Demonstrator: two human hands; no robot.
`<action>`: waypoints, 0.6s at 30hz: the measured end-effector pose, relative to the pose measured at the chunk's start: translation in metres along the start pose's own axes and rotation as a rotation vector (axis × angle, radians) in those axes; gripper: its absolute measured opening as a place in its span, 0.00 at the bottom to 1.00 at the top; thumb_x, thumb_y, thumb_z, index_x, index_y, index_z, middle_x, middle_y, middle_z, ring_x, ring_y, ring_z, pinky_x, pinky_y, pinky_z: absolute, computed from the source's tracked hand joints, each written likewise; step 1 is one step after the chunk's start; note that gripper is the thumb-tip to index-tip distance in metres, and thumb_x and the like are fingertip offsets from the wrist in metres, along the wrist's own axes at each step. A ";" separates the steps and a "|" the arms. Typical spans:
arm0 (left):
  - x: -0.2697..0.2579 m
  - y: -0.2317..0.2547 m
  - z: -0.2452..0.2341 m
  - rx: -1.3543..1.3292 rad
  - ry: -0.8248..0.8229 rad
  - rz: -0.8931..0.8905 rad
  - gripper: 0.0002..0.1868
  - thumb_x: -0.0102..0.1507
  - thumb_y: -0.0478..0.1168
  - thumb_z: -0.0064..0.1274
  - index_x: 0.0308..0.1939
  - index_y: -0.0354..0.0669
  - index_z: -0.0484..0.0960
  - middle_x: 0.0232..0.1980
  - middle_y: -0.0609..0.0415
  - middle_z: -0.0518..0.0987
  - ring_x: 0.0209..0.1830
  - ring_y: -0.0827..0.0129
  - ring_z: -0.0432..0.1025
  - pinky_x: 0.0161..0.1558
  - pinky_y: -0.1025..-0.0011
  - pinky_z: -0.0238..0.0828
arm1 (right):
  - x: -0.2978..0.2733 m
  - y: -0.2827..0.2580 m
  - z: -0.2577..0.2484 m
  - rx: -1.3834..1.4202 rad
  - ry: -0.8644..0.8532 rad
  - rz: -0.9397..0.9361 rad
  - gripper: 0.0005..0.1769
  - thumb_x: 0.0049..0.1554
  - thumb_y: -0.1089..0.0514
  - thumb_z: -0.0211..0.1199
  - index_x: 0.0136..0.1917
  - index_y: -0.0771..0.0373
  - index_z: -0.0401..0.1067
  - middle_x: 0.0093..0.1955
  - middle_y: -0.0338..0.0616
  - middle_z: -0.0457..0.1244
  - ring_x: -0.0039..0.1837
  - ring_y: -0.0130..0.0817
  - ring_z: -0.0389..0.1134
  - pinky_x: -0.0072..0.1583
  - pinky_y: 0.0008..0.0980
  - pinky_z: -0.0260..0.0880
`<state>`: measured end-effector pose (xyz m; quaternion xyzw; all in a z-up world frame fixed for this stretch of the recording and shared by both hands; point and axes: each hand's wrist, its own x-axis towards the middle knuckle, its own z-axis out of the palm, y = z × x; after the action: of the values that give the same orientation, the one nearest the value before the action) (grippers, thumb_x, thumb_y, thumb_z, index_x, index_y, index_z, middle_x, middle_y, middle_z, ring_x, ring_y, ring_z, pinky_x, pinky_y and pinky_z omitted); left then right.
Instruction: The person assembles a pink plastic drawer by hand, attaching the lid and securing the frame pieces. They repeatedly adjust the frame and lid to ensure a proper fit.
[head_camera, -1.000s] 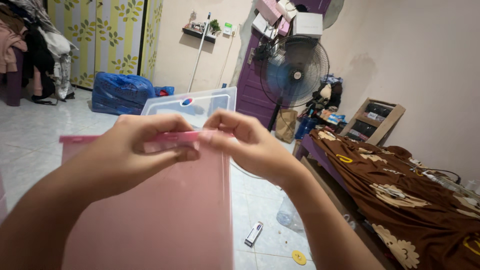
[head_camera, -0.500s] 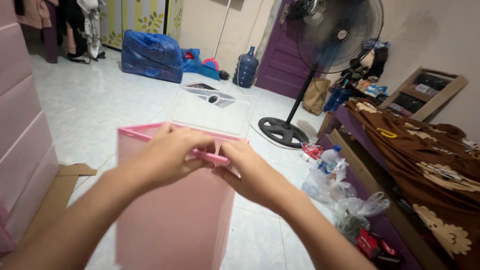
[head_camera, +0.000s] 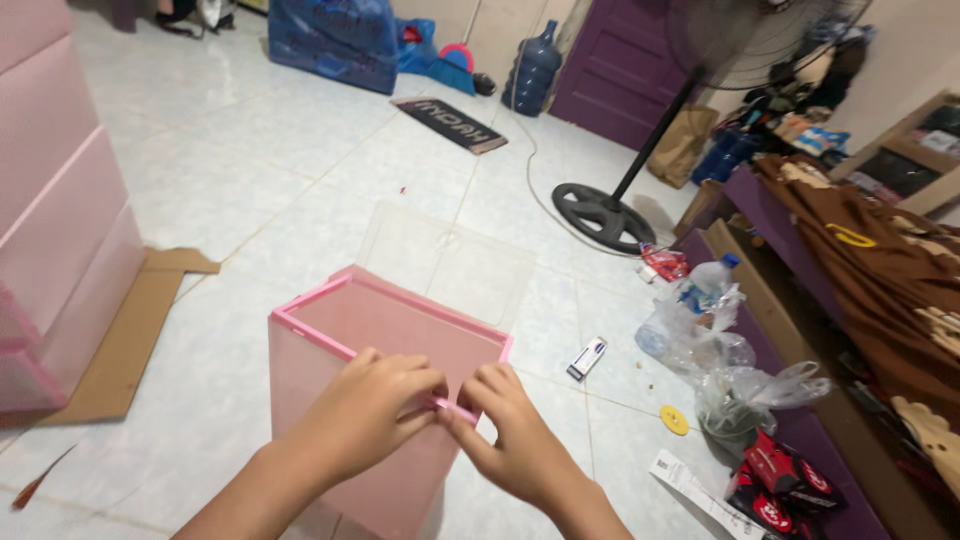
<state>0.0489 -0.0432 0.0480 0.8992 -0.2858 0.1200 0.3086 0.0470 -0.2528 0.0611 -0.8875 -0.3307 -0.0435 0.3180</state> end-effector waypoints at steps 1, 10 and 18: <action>-0.004 -0.001 0.001 -0.008 -0.051 -0.042 0.08 0.59 0.45 0.59 0.38 0.48 0.81 0.40 0.58 0.81 0.44 0.61 0.74 0.47 0.61 0.60 | -0.004 0.000 0.005 0.017 -0.033 -0.019 0.12 0.58 0.54 0.66 0.44 0.66 0.71 0.43 0.45 0.60 0.52 0.41 0.59 0.55 0.35 0.63; -0.021 -0.006 0.011 0.009 -0.122 -0.090 0.10 0.58 0.45 0.60 0.43 0.52 0.86 0.38 0.59 0.81 0.45 0.66 0.74 0.49 0.63 0.58 | -0.018 -0.001 0.021 -0.179 -0.036 -0.102 0.10 0.57 0.53 0.68 0.48 0.60 0.75 0.46 0.41 0.62 0.58 0.41 0.61 0.63 0.48 0.53; -0.029 -0.010 0.015 0.018 -0.197 -0.124 0.14 0.54 0.44 0.62 0.44 0.52 0.85 0.42 0.61 0.83 0.46 0.67 0.71 0.54 0.66 0.57 | -0.020 -0.012 0.023 -0.278 -0.289 0.094 0.17 0.54 0.53 0.67 0.52 0.58 0.66 0.53 0.42 0.57 0.67 0.42 0.56 0.71 0.60 0.45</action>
<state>0.0323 -0.0332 0.0201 0.9253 -0.2575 0.0141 0.2780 0.0211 -0.2439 0.0436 -0.9343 -0.3220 0.0540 0.1431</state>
